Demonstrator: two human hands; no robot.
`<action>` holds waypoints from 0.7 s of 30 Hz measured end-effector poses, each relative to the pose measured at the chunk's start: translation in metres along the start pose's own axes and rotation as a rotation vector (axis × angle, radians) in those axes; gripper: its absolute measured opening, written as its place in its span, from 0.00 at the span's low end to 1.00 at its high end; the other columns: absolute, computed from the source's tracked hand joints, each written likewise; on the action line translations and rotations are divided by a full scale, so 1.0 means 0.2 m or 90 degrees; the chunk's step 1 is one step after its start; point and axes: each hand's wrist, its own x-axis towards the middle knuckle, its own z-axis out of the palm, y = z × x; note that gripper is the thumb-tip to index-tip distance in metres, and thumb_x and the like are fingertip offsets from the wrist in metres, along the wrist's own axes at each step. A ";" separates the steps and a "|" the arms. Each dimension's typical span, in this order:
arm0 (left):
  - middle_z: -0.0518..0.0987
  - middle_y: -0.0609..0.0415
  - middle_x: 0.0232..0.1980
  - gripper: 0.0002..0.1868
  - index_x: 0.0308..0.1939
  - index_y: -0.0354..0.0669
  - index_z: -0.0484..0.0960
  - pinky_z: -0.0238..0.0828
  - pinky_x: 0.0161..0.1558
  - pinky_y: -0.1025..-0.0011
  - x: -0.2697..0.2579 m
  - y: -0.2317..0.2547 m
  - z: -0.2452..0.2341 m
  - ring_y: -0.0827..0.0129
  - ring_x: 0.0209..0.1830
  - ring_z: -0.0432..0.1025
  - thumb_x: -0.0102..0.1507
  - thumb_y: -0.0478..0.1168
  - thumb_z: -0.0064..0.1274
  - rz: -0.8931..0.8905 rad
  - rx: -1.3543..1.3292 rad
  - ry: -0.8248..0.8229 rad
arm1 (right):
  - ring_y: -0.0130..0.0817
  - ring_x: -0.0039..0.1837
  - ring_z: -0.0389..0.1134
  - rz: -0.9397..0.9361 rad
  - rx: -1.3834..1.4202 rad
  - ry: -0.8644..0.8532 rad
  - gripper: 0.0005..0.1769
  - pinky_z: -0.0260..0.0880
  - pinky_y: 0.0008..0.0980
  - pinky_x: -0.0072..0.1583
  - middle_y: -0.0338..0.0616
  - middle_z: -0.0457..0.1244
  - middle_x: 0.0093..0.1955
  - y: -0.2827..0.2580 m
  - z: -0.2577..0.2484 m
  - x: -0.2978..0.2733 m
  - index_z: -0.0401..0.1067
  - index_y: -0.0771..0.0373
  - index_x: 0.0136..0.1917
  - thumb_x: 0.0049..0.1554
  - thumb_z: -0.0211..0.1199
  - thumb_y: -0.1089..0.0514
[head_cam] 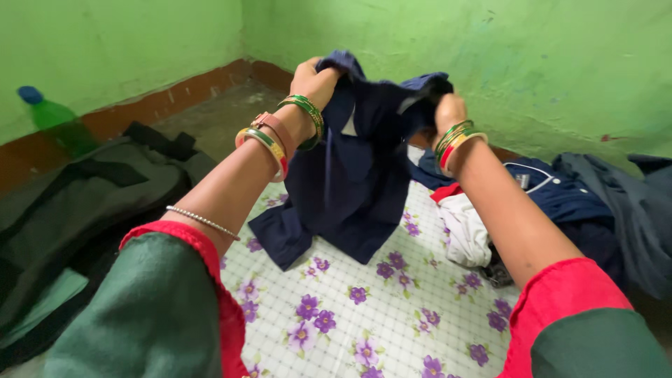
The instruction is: The person folds multiple pairs of pants by hand on a floral-patterned surface and adds them to a stack of folded laundry.
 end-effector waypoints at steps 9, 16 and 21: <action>0.85 0.48 0.42 0.12 0.49 0.44 0.85 0.73 0.45 0.68 0.14 0.15 0.16 0.65 0.41 0.79 0.61 0.37 0.58 0.148 0.202 0.087 | 0.53 0.47 0.72 -0.117 0.194 0.092 0.19 0.78 0.57 0.50 0.55 0.67 0.51 -0.48 -0.10 0.19 0.70 0.68 0.55 0.64 0.42 0.55; 0.83 0.36 0.46 0.18 0.59 0.36 0.71 0.71 0.50 0.57 0.20 0.15 0.38 0.44 0.46 0.78 0.64 0.28 0.50 0.372 0.211 0.186 | 0.49 0.54 0.68 -0.394 -0.109 0.298 0.23 0.68 0.56 0.55 0.51 0.65 0.59 -0.67 0.01 -0.21 0.67 0.65 0.65 0.59 0.43 0.60; 0.83 0.38 0.50 0.29 0.62 0.40 0.71 0.70 0.55 0.58 0.15 0.10 0.50 0.44 0.52 0.77 0.56 0.21 0.42 0.314 0.107 0.134 | 0.55 0.56 0.66 -0.093 0.124 0.219 0.25 0.69 0.59 0.60 0.56 0.67 0.57 -0.75 -0.07 -0.25 0.64 0.69 0.69 0.60 0.46 0.62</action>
